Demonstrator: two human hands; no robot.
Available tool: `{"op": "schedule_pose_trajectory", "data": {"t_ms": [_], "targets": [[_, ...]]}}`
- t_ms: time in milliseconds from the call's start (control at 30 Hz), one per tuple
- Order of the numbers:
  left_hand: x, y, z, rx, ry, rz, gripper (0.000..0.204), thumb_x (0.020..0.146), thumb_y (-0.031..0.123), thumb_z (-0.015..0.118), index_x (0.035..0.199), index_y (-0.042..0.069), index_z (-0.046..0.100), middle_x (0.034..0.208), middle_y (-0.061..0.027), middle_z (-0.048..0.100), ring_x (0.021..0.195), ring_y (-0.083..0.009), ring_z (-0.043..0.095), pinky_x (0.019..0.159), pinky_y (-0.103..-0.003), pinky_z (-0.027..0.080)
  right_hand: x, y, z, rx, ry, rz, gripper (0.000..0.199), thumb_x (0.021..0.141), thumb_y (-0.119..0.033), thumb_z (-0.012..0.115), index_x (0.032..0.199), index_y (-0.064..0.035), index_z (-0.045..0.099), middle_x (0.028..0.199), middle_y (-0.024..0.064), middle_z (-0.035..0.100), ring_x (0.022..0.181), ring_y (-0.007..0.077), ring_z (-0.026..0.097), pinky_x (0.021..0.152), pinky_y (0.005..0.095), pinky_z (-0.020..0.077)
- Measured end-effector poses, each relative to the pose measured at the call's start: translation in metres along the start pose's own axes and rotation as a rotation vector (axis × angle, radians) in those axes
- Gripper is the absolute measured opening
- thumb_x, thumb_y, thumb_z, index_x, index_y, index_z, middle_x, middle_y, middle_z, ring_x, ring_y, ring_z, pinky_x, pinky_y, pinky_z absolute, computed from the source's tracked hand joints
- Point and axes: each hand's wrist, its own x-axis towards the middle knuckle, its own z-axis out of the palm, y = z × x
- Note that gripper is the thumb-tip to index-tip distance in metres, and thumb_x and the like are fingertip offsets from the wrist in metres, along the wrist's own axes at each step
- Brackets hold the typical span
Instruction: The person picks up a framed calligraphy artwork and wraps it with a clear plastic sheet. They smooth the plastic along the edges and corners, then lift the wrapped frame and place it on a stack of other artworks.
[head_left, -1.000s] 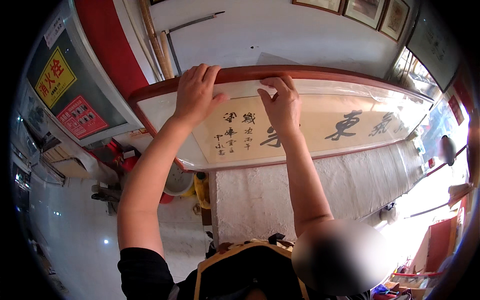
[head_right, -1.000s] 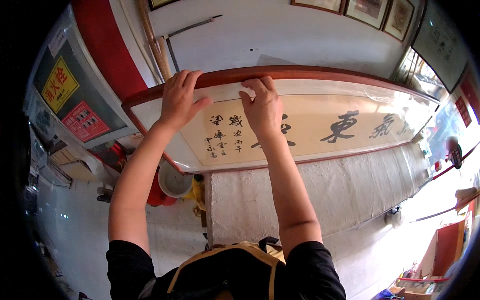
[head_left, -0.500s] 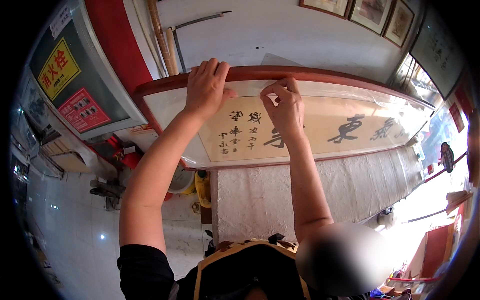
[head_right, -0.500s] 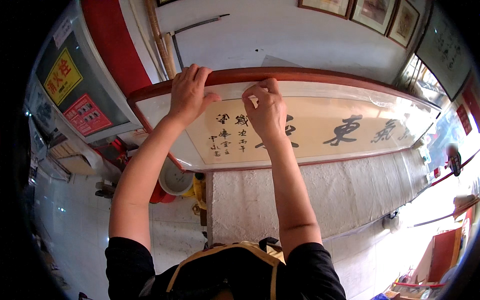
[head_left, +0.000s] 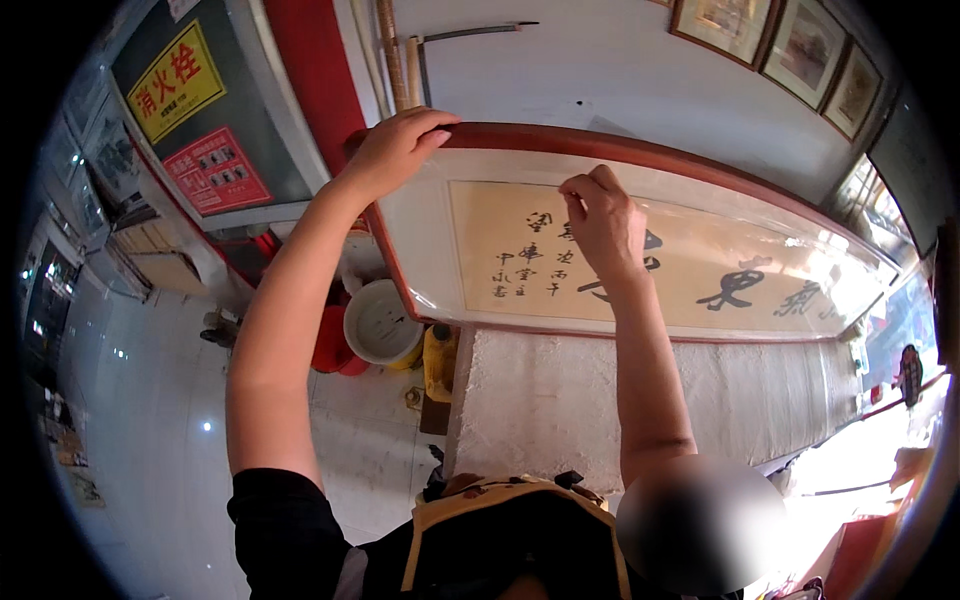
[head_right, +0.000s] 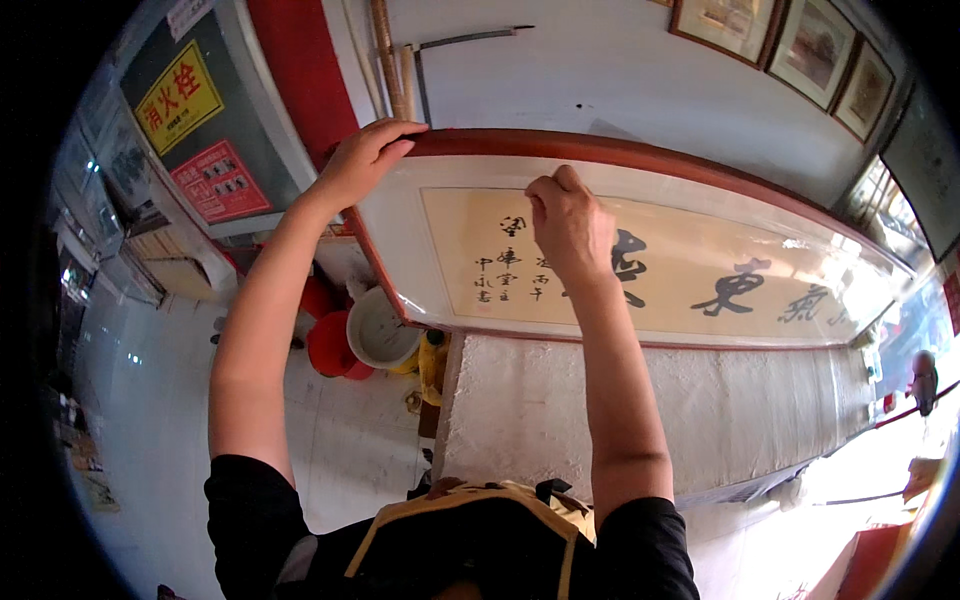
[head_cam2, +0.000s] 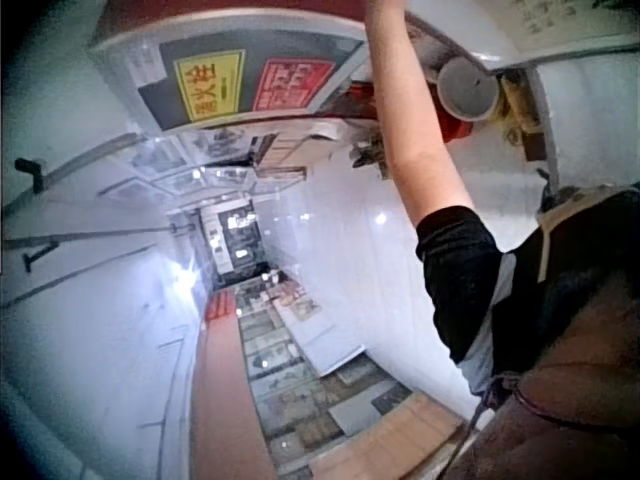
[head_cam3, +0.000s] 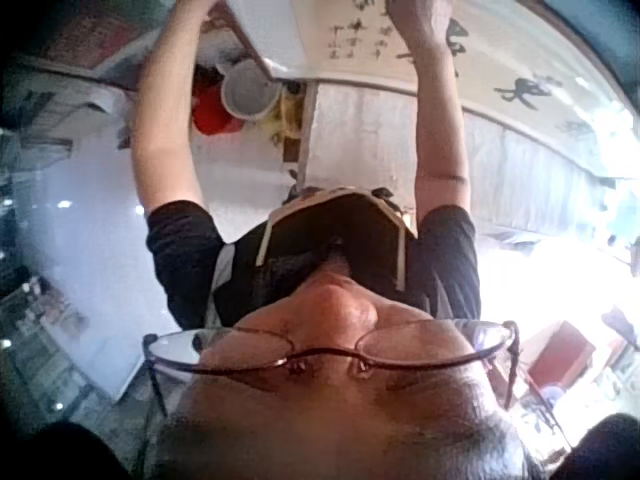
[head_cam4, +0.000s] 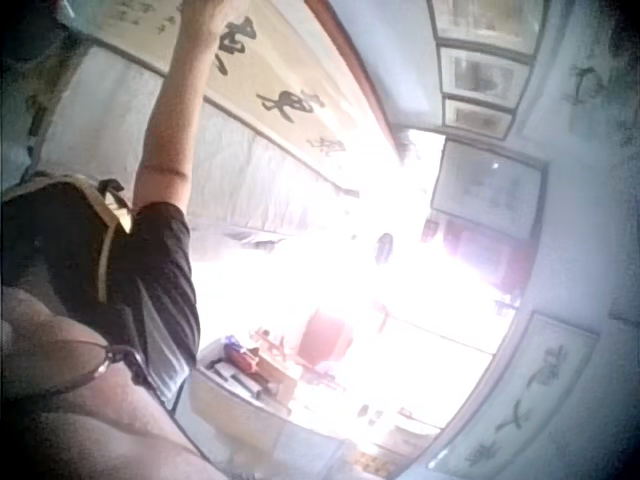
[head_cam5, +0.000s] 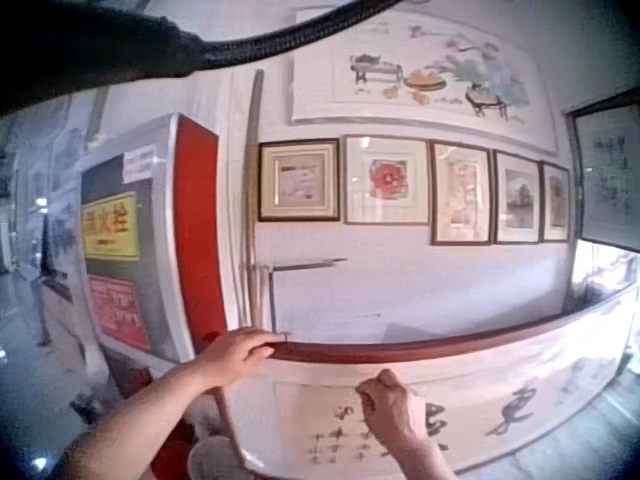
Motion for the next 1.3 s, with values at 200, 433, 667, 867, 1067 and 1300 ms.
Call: {"op": "schedule_pose_trajectory", "data": {"t_ms": [200,433,667,867,1067,1300], "targets": [[-0.005,-0.005,-0.004,-0.103,0.049,-0.041,0.027,0.102,0.018,0.056,0.126,0.009,0.065,0.119,-0.0095,0.069,0.108,-0.0264,0.066,0.092,-0.036,0.052,-0.002,-0.002,-0.016,0.061,-0.132,-0.037,0.009,0.085,-0.014,0.073,0.094,-0.0159,0.073,0.097,-0.0004,0.066,0.079,0.0205,0.069,0.063,0.0353,0.0548],[-0.02,-0.006,-0.009,-0.242,0.092,0.002,0.029,0.095,0.018,0.066,0.122,0.011,0.059,0.13,-0.0095,0.061,0.112,-0.0266,0.061,0.092,-0.039,0.052,0.057,0.022,-0.039,-0.331,0.422,-0.185,0.036,0.093,-0.044,0.068,0.114,-0.0145,0.071,0.105,0.0051,0.068,0.101,0.0293,0.061,0.097,0.045,0.0421],[-0.059,-0.011,0.004,0.424,0.42,0.178,0.043,0.075,0.028,0.086,0.103,0.013,0.057,0.103,-0.0062,0.05,0.1,-0.0286,0.051,0.088,-0.043,0.042,0.055,0.045,-0.043,-0.337,-0.072,-0.047,0.046,0.098,-0.056,0.055,0.111,-0.0152,0.071,0.095,0.0035,0.07,0.097,0.0267,0.062,0.099,0.0461,0.0389],[-0.055,-0.005,0.028,0.573,0.512,0.045,0.03,0.08,0.025,0.082,0.091,0.012,0.058,0.1,-0.0061,0.051,0.097,-0.0287,0.05,0.087,-0.043,0.039,0.052,0.048,-0.045,-0.332,-0.053,-0.066,0.042,0.097,-0.054,0.058,0.109,-0.016,0.071,0.095,0.0019,0.069,0.096,0.0259,0.061,0.098,0.0458,0.0388],[-0.067,-0.01,0.035,0.266,0.488,0.138,0.023,0.086,0.004,0.071,0.096,0.005,0.05,0.094,-0.0122,0.054,0.087,-0.0327,0.056,0.075,-0.043,0.046,0.052,0.044,-0.045,-0.322,-0.058,-0.058,0.039,0.097,-0.052,0.06,0.108,-0.0159,0.072,0.095,0.0018,0.068,0.096,0.0254,0.061,0.097,0.0457,0.0385],[-0.078,-0.026,0.029,0.018,0.413,-0.036,0.015,0.096,0.001,0.059,0.096,0.002,0.044,0.088,-0.0165,0.056,0.079,-0.0368,0.061,0.069,-0.043,0.05,0.054,0.044,-0.045,-0.349,-0.084,-0.047,0.041,0.097,-0.053,0.059,0.11,-0.0169,0.072,0.099,0.0029,0.069,0.099,0.0263,0.061,0.099,0.0458,0.0385]]}}
